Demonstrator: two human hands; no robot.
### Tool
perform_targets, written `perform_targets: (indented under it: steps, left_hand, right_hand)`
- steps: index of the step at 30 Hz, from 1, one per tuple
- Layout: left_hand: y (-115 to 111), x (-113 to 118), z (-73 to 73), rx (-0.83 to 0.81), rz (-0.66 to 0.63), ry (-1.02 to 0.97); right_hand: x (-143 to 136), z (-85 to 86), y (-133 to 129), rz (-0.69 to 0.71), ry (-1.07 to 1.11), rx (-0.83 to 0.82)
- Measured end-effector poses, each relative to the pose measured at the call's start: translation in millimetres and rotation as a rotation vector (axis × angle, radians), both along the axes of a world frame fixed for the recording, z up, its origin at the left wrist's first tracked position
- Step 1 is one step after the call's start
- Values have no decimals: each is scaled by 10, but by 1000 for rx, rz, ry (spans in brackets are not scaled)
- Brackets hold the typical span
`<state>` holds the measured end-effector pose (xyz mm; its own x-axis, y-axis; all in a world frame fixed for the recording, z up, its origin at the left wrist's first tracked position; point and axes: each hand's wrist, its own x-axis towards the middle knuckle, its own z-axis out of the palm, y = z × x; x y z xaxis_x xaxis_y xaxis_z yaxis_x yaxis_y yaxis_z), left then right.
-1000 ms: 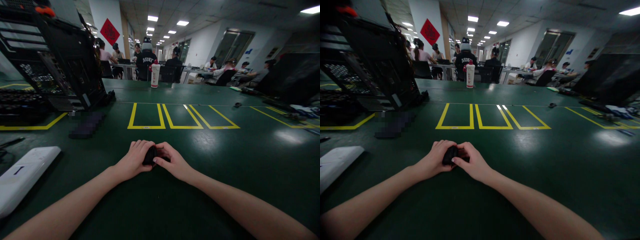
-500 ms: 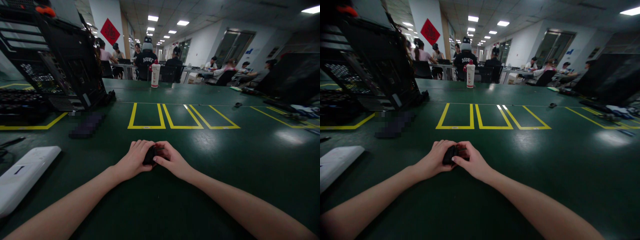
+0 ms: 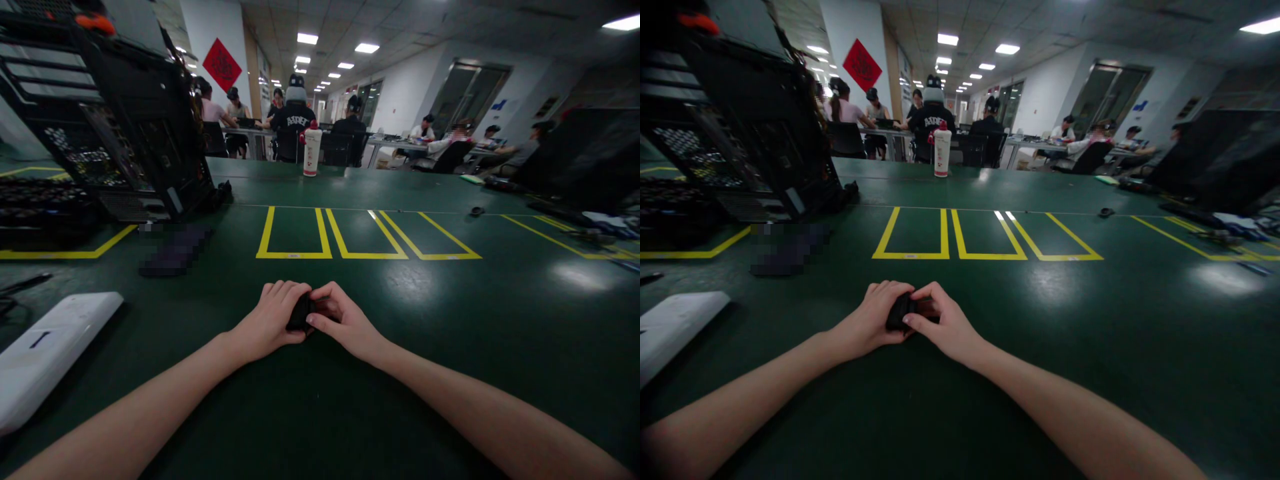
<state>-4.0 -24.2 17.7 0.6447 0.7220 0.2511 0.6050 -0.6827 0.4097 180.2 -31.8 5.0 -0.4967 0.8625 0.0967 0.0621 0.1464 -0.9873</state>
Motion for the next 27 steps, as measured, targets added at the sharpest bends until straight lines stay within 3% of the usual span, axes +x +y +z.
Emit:
perform_targets:
  steps: [6, 16, 23, 27]
  left_hand:
    - [2, -3, -3, -6, 3, -26]
    - [-4, -4, -18, 14, 20, -30]
    - [-1, 5, -36, 16, 27, -24]
    - [-7, 9, -38, 33, 35, -28]
  right_hand:
    - [14, 14, 5, -20, -90, 9]
    - [10, 13, 8, 36, 13, -40]
    - [7, -18, 22, -15, -18, -29]
    - [17, -32, 35, 24, -22, -27]
